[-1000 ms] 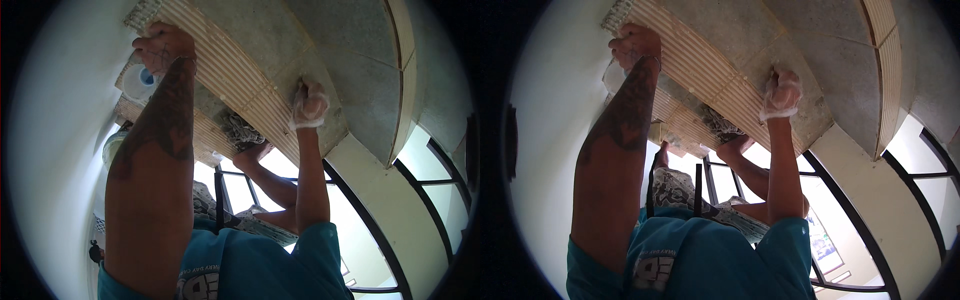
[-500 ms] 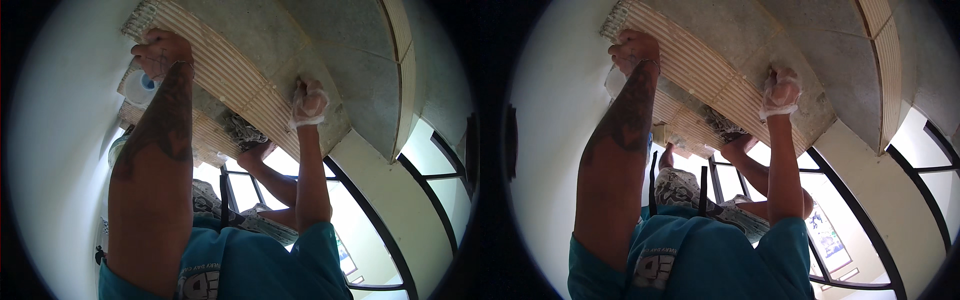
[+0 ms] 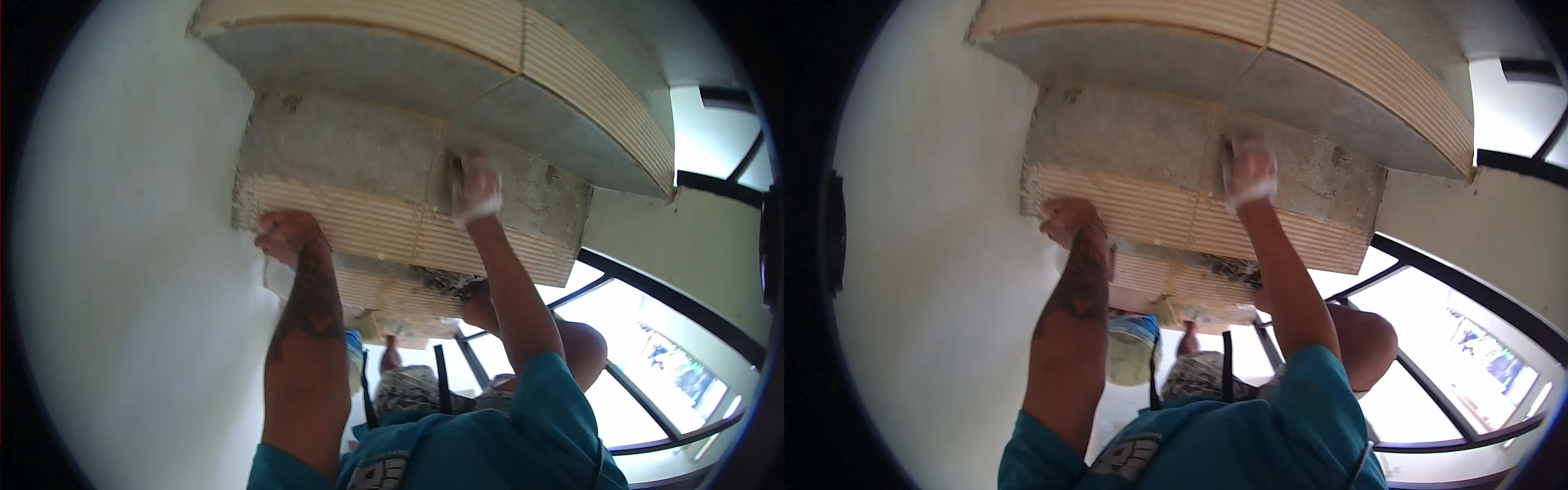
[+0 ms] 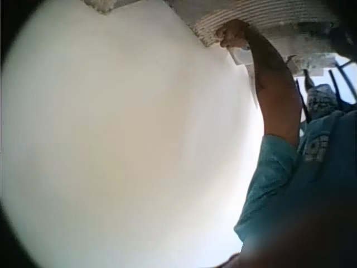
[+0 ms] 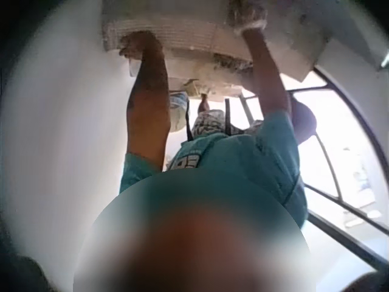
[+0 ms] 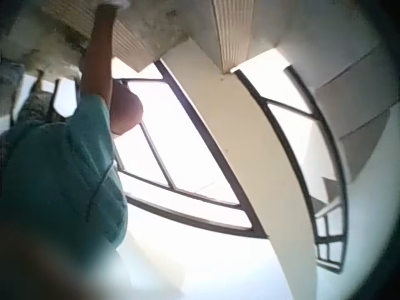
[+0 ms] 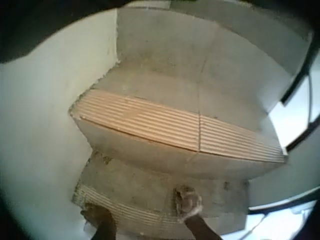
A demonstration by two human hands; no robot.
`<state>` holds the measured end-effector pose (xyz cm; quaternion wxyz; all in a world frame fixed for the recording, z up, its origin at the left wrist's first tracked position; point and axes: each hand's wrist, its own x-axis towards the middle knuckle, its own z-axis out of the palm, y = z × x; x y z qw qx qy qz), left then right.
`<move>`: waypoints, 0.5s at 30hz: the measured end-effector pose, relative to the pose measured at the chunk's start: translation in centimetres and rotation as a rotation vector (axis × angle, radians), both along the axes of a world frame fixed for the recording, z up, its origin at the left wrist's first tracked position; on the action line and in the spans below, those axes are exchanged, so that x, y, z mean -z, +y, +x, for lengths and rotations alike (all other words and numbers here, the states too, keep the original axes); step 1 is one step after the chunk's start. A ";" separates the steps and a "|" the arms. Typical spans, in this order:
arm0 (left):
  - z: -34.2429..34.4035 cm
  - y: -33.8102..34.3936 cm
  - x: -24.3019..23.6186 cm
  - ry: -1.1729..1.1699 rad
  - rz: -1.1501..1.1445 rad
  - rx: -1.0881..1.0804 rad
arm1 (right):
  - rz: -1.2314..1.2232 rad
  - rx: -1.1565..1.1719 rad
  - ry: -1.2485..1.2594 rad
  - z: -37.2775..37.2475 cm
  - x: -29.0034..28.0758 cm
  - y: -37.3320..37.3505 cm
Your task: Apply adhesive or grout to stair surfaces and clean them during a tiling project.
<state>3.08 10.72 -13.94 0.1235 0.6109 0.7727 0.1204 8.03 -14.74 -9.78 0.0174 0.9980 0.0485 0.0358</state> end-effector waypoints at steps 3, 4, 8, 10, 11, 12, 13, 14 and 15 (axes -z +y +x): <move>-1.7 4.5 -0.2 0.130 0.058 0.102 | 0.375 -0.205 -0.189 -4.2 -2.6 2.8; -1.5 4.5 -0.1 0.118 0.072 0.112 | 0.385 -0.195 -0.205 -3.0 -2.5 3.0; -1.6 3.0 3.7 0.128 0.056 0.167 | 0.160 0.156 0.187 0.6 -0.8 2.8; -4.8 8.4 7.0 0.476 0.146 0.333 | 0.095 -0.030 0.018 -1.8 -0.2 6.0; -6.1 11.2 8.3 0.648 0.187 0.402 | 0.131 -0.033 0.012 -2.3 -0.8 6.7; -5.2 10.5 7.7 0.813 0.192 0.490 | 0.213 0.003 0.030 -2.5 -0.9 5.6; -5.1 9.5 6.9 0.809 0.199 0.495 | 0.300 0.038 0.049 -2.5 -1.0 4.7; -3.2 6.1 3.4 0.403 0.106 0.300 | 0.435 0.222 0.165 -1.2 -1.2 2.6; -1.1 2.4 -1.0 0.000 0.010 0.093 | 0.419 0.248 0.157 -0.3 -1.0 1.8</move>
